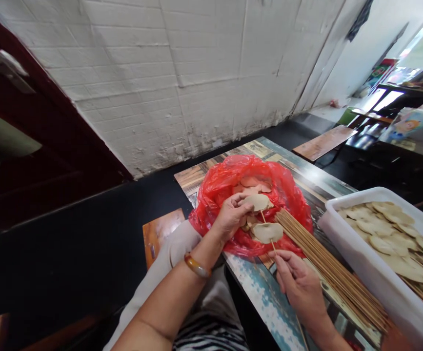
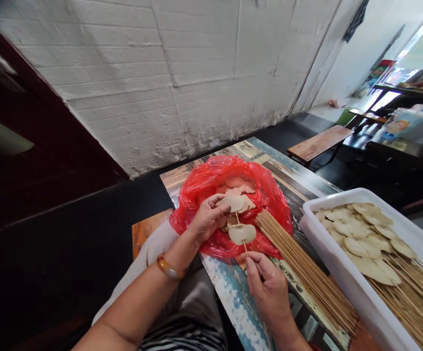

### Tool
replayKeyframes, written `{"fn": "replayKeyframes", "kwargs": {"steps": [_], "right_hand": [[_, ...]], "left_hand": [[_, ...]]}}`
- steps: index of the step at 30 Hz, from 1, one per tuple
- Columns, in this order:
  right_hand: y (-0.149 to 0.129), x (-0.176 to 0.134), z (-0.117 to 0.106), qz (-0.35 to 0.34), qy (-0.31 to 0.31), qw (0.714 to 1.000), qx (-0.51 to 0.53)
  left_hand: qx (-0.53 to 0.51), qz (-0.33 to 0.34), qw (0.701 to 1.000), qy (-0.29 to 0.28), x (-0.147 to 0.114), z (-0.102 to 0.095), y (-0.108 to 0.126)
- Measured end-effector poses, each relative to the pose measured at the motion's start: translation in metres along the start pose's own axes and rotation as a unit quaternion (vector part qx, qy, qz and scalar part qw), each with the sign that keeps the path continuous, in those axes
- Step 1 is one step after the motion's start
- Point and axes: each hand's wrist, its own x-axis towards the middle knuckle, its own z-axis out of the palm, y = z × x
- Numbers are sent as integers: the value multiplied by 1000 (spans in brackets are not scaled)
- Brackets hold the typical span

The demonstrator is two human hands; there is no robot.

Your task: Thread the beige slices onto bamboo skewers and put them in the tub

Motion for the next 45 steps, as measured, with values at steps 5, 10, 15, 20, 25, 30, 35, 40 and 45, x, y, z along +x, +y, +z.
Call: {"fn": "replayKeyframes", "kwargs": {"steps": [5,10,15,20,25,30,35,40,45], "right_hand": [[1,2,1,27,-23,999,4],[-2,2,4,42,1,999,8],[-6,1,7,51,20,998,20],[-5,2,6,53,16,998,9],[3,4,2,54,-18,998,-2],[5,5,2,39,-12,999,-5],[5,5,1,38,-23,999,-13],[6,5,1,43,-25,999,-10],[4,6,1,45,-28,999,-6]], "left_hand": [[48,38,997,42,2,-5,-5],[79,41,995,40,0,-5,-5],[86,38,995,42,0,-5,-4],[82,33,995,38,1,-4,-5],[90,48,994,33,0,-5,-7],[93,51,994,32,-2,-2,-5],[117,56,991,34,-3,0,-5],[158,71,985,23,-3,-1,-6],[191,87,978,13,-4,1,-6]]}}
